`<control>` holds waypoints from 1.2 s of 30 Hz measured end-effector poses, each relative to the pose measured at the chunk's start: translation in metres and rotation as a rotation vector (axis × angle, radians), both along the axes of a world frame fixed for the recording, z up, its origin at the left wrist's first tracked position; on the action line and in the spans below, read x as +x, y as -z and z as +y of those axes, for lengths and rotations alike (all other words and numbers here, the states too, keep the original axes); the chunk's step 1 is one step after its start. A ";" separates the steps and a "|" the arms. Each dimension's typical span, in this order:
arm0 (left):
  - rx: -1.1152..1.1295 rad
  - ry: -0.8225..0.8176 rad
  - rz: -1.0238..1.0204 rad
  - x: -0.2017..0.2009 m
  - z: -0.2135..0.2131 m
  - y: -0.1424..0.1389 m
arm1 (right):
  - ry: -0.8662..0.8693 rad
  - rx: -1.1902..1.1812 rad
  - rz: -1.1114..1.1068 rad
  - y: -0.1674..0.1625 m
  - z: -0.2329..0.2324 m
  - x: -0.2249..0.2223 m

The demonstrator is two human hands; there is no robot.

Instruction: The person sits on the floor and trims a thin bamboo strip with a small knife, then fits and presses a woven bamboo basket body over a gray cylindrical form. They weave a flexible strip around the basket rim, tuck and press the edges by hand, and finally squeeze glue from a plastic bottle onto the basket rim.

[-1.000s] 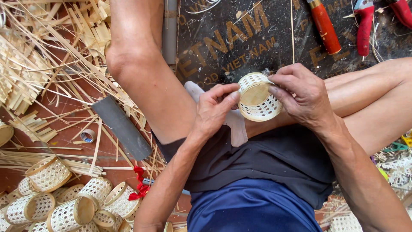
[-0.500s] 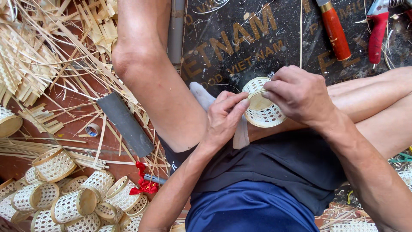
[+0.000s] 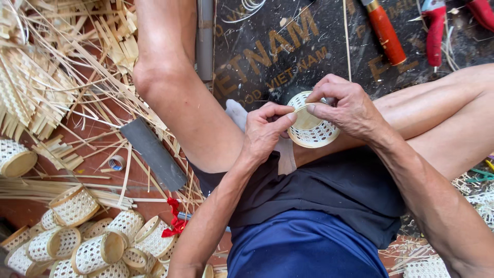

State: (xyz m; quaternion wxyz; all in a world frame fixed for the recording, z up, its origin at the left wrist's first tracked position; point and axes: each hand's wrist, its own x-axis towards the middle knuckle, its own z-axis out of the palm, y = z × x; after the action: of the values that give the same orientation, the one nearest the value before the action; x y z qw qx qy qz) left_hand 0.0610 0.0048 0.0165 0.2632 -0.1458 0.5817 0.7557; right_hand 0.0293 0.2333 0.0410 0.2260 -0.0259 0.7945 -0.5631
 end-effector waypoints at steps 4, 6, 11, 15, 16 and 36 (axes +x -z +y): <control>-0.010 -0.025 0.008 0.005 -0.002 0.000 | 0.239 -0.148 -0.105 -0.011 0.033 0.013; -0.009 -0.041 0.028 0.010 -0.004 0.001 | 0.368 -0.132 -0.201 -0.015 0.036 0.031; -0.036 0.004 0.073 0.026 -0.004 -0.006 | 0.442 0.031 -0.363 -0.020 0.005 0.075; 0.016 -0.011 -0.021 0.031 0.002 -0.027 | 0.428 0.093 0.111 -0.011 -0.012 0.059; -0.016 0.001 -0.035 0.030 0.003 -0.032 | 0.418 0.100 0.170 -0.009 -0.012 0.052; -0.735 0.170 0.780 -0.028 0.013 -0.035 | 0.142 0.164 0.421 -0.012 0.002 0.006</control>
State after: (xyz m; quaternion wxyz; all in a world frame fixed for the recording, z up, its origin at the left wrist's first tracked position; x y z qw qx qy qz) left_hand 0.0335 0.0182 0.0516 0.0198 0.1107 0.8718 0.4767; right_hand 0.0356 0.2349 0.0532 0.0163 -0.0684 0.8671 -0.4932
